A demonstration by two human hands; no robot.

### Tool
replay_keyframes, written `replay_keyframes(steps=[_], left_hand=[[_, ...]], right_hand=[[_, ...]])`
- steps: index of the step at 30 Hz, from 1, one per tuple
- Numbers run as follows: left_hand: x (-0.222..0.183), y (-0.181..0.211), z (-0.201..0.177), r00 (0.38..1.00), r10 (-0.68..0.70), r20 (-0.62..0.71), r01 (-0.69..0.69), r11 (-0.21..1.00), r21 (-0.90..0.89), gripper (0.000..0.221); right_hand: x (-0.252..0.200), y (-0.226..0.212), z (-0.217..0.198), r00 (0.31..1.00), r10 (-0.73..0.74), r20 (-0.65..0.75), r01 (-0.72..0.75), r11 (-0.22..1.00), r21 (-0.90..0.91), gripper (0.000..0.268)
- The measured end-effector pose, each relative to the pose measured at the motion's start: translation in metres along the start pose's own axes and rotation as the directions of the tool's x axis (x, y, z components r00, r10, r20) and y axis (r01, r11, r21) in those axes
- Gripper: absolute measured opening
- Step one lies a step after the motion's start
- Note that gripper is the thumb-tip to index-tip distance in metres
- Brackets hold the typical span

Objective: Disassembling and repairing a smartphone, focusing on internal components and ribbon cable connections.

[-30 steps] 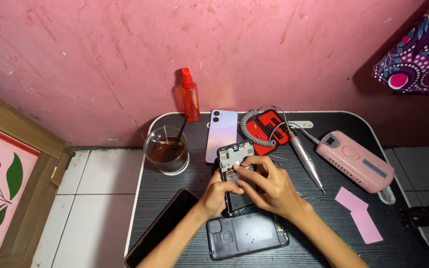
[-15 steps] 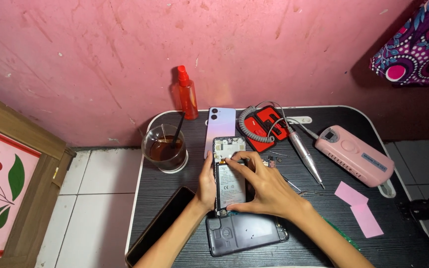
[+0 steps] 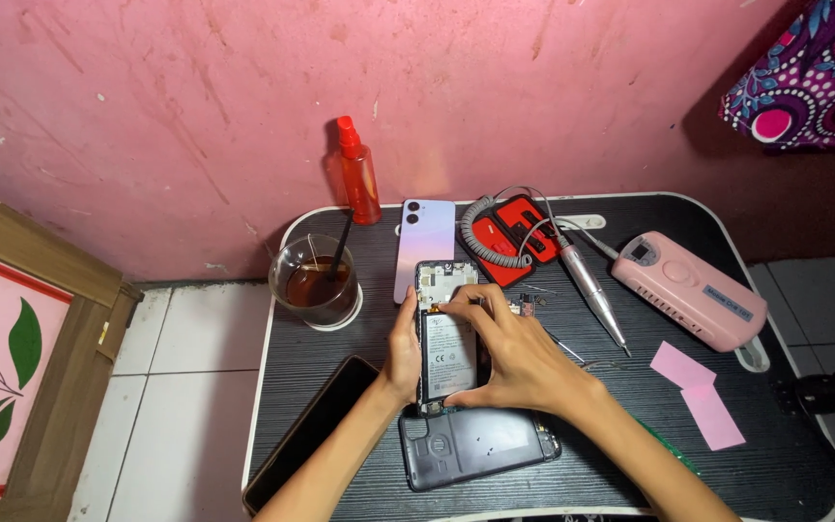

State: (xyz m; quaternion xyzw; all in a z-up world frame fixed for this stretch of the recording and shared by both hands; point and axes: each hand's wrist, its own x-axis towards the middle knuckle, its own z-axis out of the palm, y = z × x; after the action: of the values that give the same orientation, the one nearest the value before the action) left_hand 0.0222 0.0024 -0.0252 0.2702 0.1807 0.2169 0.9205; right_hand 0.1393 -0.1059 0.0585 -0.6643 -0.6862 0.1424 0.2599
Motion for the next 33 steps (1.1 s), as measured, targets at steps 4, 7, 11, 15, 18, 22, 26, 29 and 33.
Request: replay_keyframes(steps=[4, 7, 11, 15, 18, 22, 26, 29, 33], left_hand=[[-0.003, -0.008, 0.001, 0.999, -0.002, -0.039, 0.001, 0.999, -0.032, 0.073], [-0.010, -0.006, 0.016, 0.993, -0.007, -0.116, -0.010, 0.989, -0.149, 0.064], [-0.009, -0.004, 0.016, 0.992, -0.018, -0.124, -0.001, 0.989, -0.145, 0.066], [-0.001, -0.007, 0.004, 0.986, -0.030, -0.164, 0.001, 0.985, -0.170, 0.066], [-0.012, 0.010, 0.024, 0.985, -0.039, -0.166, 0.015, 0.989, -0.146, 0.069], [-0.019, 0.016, 0.028, 0.979, -0.045, -0.199, 0.009, 0.984, -0.178, 0.070], [-0.009, 0.009, 0.012, 0.990, -0.031, -0.140, 0.005, 0.983, -0.183, 0.077], [-0.010, 0.014, 0.015, 0.991, -0.023, -0.132, 0.003, 0.988, -0.152, 0.077], [-0.014, 0.019, 0.022, 0.987, -0.003, -0.158, -0.028, 0.980, -0.196, 0.077]], right_hand=[[0.000, 0.002, 0.002, 1.000, 0.000, 0.002, 0.000, 1.000, 0.017, 0.101], [0.000, 0.000, -0.001, 1.000, -0.003, 0.009, 0.003, 1.000, 0.006, 0.099], [0.000, 0.001, -0.002, 1.000, -0.010, 0.003, 0.010, 0.999, 0.042, 0.100], [0.001, 0.003, 0.000, 0.999, -0.036, -0.028, 0.037, 0.999, 0.035, 0.100], [0.001, 0.002, -0.005, 0.997, -0.057, -0.050, 0.058, 0.998, 0.023, 0.099], [-0.002, 0.005, -0.013, 0.994, -0.068, -0.090, 0.070, 0.997, 0.016, 0.099], [-0.002, 0.004, -0.016, 0.987, -0.113, -0.115, 0.109, 0.993, -0.041, 0.092], [0.000, 0.005, -0.012, 0.984, -0.138, -0.111, 0.130, 0.989, -0.071, 0.090], [0.002, 0.014, -0.023, 0.971, -0.120, -0.209, 0.112, 0.992, -0.049, 0.091]])
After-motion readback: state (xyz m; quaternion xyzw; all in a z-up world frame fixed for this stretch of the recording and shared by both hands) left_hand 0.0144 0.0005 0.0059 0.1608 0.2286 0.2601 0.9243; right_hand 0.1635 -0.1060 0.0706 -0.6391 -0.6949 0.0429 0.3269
